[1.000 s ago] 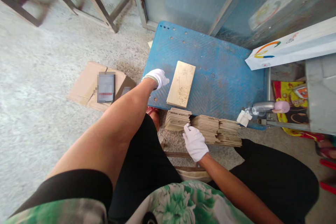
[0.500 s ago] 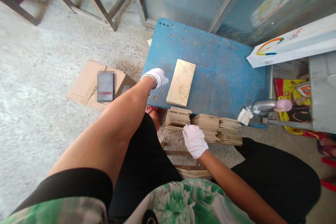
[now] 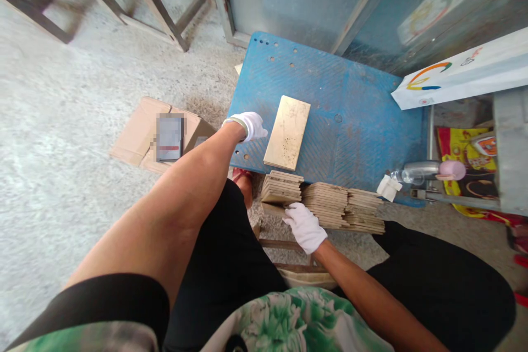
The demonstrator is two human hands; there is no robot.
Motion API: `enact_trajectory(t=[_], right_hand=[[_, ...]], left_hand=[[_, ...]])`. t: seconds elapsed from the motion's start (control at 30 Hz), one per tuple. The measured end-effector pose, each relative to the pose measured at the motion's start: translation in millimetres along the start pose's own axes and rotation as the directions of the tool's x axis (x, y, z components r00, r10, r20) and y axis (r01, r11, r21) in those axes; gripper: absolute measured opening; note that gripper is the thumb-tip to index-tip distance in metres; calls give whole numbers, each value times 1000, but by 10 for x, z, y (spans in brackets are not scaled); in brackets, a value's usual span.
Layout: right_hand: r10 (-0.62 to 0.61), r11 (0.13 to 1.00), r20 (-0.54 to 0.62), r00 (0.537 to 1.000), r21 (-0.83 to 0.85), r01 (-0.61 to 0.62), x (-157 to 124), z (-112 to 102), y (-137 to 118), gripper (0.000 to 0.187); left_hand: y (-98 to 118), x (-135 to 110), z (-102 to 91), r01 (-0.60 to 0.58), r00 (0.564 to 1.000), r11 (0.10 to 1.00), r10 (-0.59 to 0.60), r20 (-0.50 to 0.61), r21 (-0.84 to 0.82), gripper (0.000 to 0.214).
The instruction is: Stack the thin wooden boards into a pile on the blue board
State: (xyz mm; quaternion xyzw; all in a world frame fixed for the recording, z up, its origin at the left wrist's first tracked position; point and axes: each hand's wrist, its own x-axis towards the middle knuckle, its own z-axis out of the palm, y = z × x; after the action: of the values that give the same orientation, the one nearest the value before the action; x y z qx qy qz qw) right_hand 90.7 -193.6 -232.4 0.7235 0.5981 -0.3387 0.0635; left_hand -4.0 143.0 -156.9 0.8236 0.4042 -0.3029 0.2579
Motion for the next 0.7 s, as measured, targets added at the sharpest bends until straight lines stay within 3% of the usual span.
enact_trajectory(t=[0.17,0.3,0.37,0.47,0.57,0.7], right_hand=[[9,999,82,997,-50,-5,40,-164,-78,26],[-26,998,103,994,-47,31,80,-465,-62,26],[-107,994,123,987,19,105,117,-725,-8,22],[-255,954,151,955,199,224,202,-1246,113,15],[-159,909,134,978,407,92,323,-1820,236,17],[-79,748,68,995,663,14,498,-2448,363,22]], left_hand=[[126,-139,-135,-104,994,994,103,29,22,52],[187,-202,-193,-176,984,984,176,23,18,46],[199,-222,-191,-199,978,978,202,44,-61,41],[213,-259,-166,-165,963,925,226,145,-343,43],[249,-330,-141,-96,923,766,308,232,-635,46],[355,-435,-95,-90,850,593,464,248,-800,50]])
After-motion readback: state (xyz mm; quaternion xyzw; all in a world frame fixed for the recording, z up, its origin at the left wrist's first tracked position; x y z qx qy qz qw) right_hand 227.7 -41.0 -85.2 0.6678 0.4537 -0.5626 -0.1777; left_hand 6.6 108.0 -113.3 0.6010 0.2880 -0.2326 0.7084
